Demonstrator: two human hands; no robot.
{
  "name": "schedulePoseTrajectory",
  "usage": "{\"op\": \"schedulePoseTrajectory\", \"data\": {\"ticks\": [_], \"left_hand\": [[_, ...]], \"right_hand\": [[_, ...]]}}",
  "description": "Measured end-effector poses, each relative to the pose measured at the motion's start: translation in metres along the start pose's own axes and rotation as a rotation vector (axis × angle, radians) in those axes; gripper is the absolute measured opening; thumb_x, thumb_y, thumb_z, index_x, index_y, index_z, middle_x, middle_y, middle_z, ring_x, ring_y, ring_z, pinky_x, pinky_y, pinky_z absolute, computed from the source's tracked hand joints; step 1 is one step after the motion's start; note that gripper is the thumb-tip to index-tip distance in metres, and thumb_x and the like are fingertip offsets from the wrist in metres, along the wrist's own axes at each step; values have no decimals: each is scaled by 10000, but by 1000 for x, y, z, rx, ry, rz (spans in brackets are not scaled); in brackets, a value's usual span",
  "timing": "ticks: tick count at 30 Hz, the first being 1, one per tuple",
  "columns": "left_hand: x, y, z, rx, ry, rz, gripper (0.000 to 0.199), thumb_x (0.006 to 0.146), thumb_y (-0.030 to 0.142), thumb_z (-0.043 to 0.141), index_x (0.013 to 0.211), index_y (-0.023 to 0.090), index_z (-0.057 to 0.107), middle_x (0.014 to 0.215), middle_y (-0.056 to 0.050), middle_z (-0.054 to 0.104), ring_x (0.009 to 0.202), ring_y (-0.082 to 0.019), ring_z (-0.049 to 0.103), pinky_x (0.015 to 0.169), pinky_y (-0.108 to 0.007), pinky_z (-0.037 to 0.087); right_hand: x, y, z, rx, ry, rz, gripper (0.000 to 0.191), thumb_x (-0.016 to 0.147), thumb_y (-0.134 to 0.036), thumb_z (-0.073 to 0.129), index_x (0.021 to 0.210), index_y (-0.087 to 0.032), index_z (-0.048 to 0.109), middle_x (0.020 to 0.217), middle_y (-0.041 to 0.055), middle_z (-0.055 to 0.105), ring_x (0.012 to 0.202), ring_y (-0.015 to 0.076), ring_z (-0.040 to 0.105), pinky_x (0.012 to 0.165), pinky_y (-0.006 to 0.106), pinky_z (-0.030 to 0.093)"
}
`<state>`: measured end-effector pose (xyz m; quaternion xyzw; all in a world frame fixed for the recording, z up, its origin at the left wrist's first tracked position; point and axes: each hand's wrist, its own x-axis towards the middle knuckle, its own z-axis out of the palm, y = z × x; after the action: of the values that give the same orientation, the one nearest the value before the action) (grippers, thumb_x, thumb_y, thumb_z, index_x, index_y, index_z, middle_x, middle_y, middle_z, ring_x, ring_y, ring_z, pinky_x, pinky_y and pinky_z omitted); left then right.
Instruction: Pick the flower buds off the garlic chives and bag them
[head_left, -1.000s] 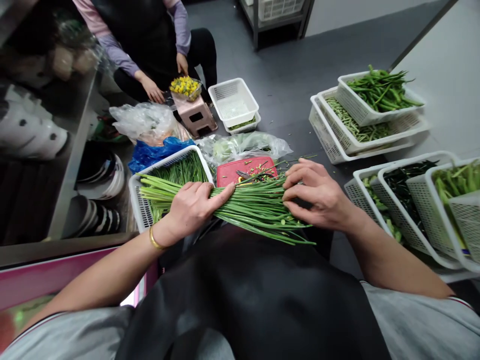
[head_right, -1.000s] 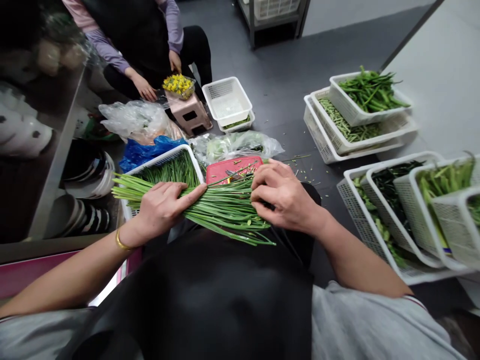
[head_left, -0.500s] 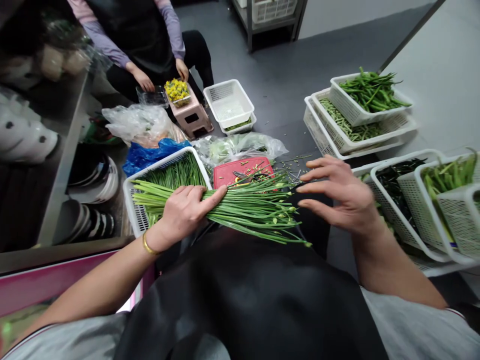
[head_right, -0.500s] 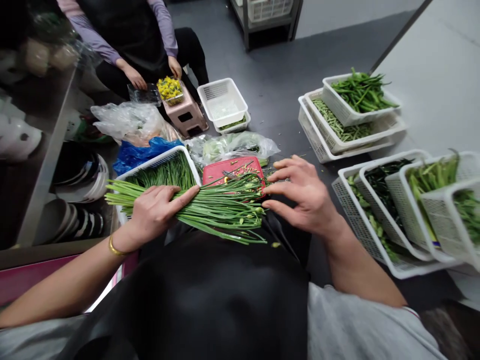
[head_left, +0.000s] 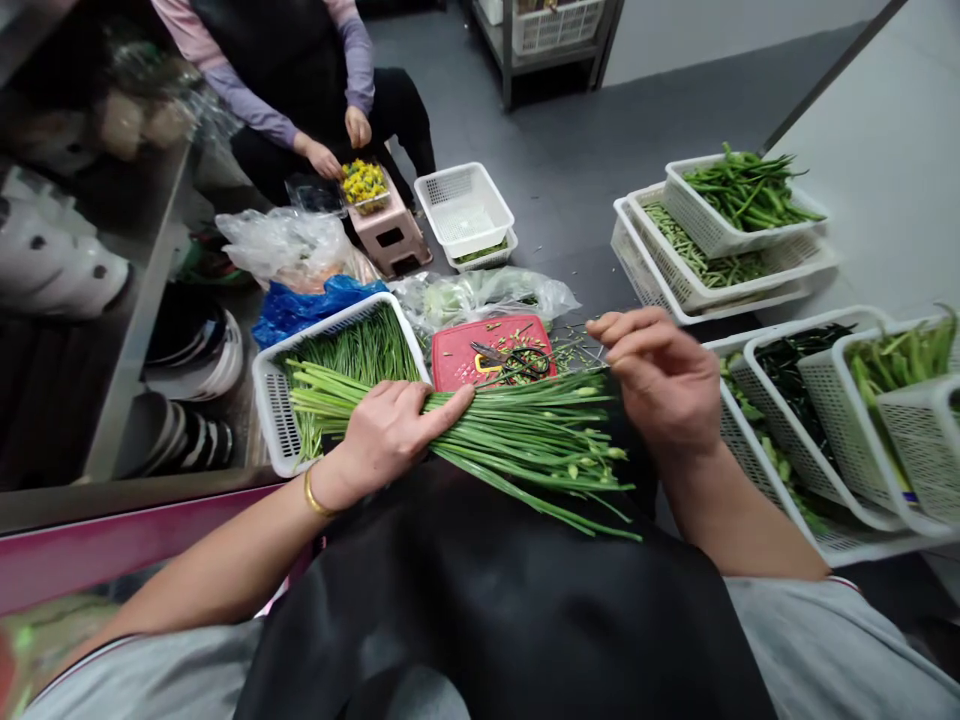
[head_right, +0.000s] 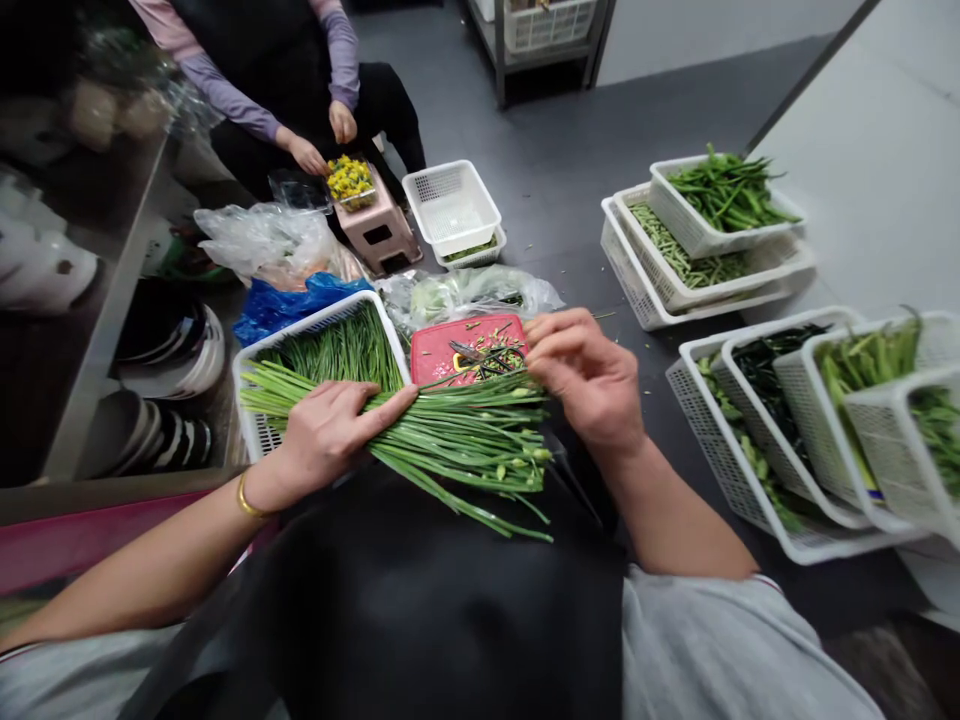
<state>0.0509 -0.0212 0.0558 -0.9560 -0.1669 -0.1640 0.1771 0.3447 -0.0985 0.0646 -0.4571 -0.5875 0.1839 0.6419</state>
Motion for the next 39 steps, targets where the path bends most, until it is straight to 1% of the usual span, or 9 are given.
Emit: {"op": "schedulePoseTrajectory", "data": {"ticks": [2, 4, 8, 14, 19, 24, 27, 34, 39], "left_hand": [[-2, 2, 3, -9, -4, 5, 477, 902, 90, 411, 1333, 255, 531, 708, -26, 563, 621, -148, 521, 605, -259, 417], [-5, 2, 6, -14, -10, 0, 474, 900, 95, 412, 1332, 246, 535, 703, -27, 557, 621, -148, 517, 605, -258, 419], [-12, -2, 11, -40, -3, -24, 491, 893, 105, 413, 1345, 255, 530, 721, -33, 561, 637, -151, 520, 620, -265, 431], [-10, -2, 10, -25, 15, -14, 476, 888, 98, 419, 1320, 245, 552, 717, -34, 560, 629, -156, 514, 617, -270, 430], [-4, 1, 8, -28, -11, 8, 447, 894, 96, 410, 1292, 220, 571, 694, -32, 554, 603, -158, 506, 585, -268, 415], [-2, 5, 6, -85, -13, -21, 456, 897, 129, 434, 1328, 226, 546, 721, -35, 574, 616, -155, 521, 591, -266, 424], [-6, 0, 4, -83, -5, -40, 440, 895, 147, 452, 1316, 212, 559, 740, -46, 595, 632, -163, 540, 602, -273, 435], [-17, -12, 1, -113, 19, -98, 365, 907, 243, 512, 1254, 187, 609, 780, -63, 644, 655, -158, 584, 630, -263, 449], [-18, -12, 2, -99, 29, -100, 360, 906, 234, 494, 1239, 206, 629, 798, -68, 662, 686, -165, 609, 650, -269, 460]], "right_hand": [[3, -5, -5, 250, 93, 29, 87, 881, -349, 598, 852, -330, 678, 913, 9, 605, 963, 190, 626, 946, 456, 510], [6, -10, -15, 326, -67, -14, 155, 898, -431, 570, 862, -362, 703, 937, 2, 633, 1041, 205, 614, 1000, 475, 468], [9, -11, -29, -159, -514, -81, 289, 910, -483, 533, 862, -283, 734, 949, 55, 693, 1106, 260, 598, 1063, 524, 362], [5, 3, -11, -555, -604, -232, 133, 886, -293, 590, 828, -238, 696, 860, 35, 678, 1051, 232, 612, 1044, 506, 369], [1, 4, 10, -565, -412, -222, 84, 812, -207, 611, 741, -228, 650, 844, 32, 642, 941, 217, 608, 1020, 498, 394], [13, 12, 21, -2, 76, 126, 132, 824, -288, 569, 708, -229, 587, 811, 27, 585, 852, 188, 605, 859, 410, 506], [21, 13, 3, 272, 186, 129, 273, 889, -376, 484, 680, -253, 609, 742, 13, 576, 821, 184, 622, 886, 425, 503], [9, 1, -26, -177, -329, 214, 278, 831, -412, 664, 1042, -240, 720, 1014, 58, 719, 943, 204, 662, 884, 367, 503], [9, 8, -6, -181, -482, 178, 143, 808, -334, 673, 835, -196, 700, 839, 39, 707, 802, 165, 654, 780, 316, 519]]}}
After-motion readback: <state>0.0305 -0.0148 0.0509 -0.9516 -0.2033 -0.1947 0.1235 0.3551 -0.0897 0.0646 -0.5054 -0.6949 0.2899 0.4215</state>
